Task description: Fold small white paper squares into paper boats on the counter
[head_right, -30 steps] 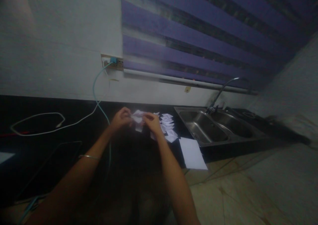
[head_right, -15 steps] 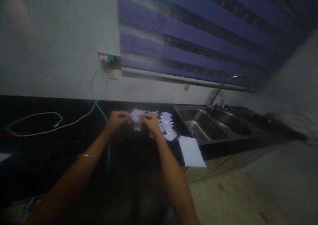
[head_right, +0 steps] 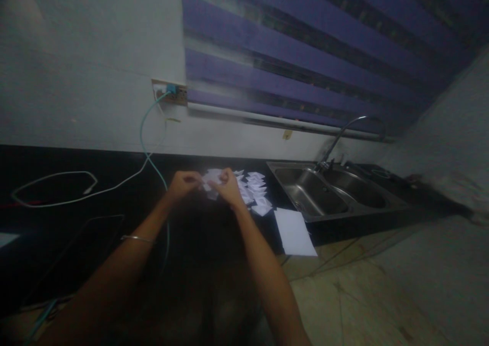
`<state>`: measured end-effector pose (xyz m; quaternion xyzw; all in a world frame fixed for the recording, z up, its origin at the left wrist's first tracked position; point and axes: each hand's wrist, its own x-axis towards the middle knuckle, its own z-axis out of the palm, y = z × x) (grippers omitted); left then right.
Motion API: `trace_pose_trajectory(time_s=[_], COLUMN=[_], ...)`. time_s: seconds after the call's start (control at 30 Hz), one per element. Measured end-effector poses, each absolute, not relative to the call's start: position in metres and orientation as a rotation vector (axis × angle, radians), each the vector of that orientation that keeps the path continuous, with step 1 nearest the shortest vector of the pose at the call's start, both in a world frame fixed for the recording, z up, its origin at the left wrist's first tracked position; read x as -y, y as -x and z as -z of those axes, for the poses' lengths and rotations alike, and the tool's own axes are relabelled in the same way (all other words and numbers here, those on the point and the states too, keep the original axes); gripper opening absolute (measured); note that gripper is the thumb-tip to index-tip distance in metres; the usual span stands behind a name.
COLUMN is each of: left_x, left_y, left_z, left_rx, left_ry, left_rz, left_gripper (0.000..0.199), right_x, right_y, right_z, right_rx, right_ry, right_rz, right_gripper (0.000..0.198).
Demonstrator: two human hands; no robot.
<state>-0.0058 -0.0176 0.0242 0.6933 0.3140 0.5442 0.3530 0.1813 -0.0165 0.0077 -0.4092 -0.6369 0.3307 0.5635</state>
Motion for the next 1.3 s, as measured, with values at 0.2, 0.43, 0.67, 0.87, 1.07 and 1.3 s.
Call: trace_pose_trajectory(time_s=[0.2, 0.43, 0.67, 0.87, 1.07, 1.3], left_x=[0.018, 0.016, 0.018, 0.020, 0.021, 0.018], left_y=[0.006, 0.004, 0.004, -0.003, -0.007, -0.006], left_z=[-0.024, -0.024, -0.024, -0.018, -0.015, -0.011], left_rx=[-0.801, -0.723, -0.627, -0.744, -0.756, -0.749], left_ry=[-1.806, -1.834, -1.619, -1.706, -1.865, -1.822], left_rz=[-1.420, -1.393, -1.350, -1.014, -0.981, -0.989], left_gripper=[0.010, 0.006, 0.027, 0.028, 0.031, 0.030], right_x=[0.017, 0.013, 0.011, 0.013, 0.012, 0.009], right_y=[-0.188, -0.193, -0.193, -0.192, -0.194, -0.202], right_z=[-0.010, -0.009, -0.008, -0.010, -0.010, -0.006], right_rx=[1.718, 1.794, 1.753, 1.738, 1.722, 1.680], right_ry=[0.881, 0.871, 0.869, 0.862, 0.802, 0.795], right_rz=[-0.938, -0.837, -0.842, -0.826, -0.960, -1.070], right_gripper=[0.033, 0.036, 0.035, 0.036, 0.032, 0.032])
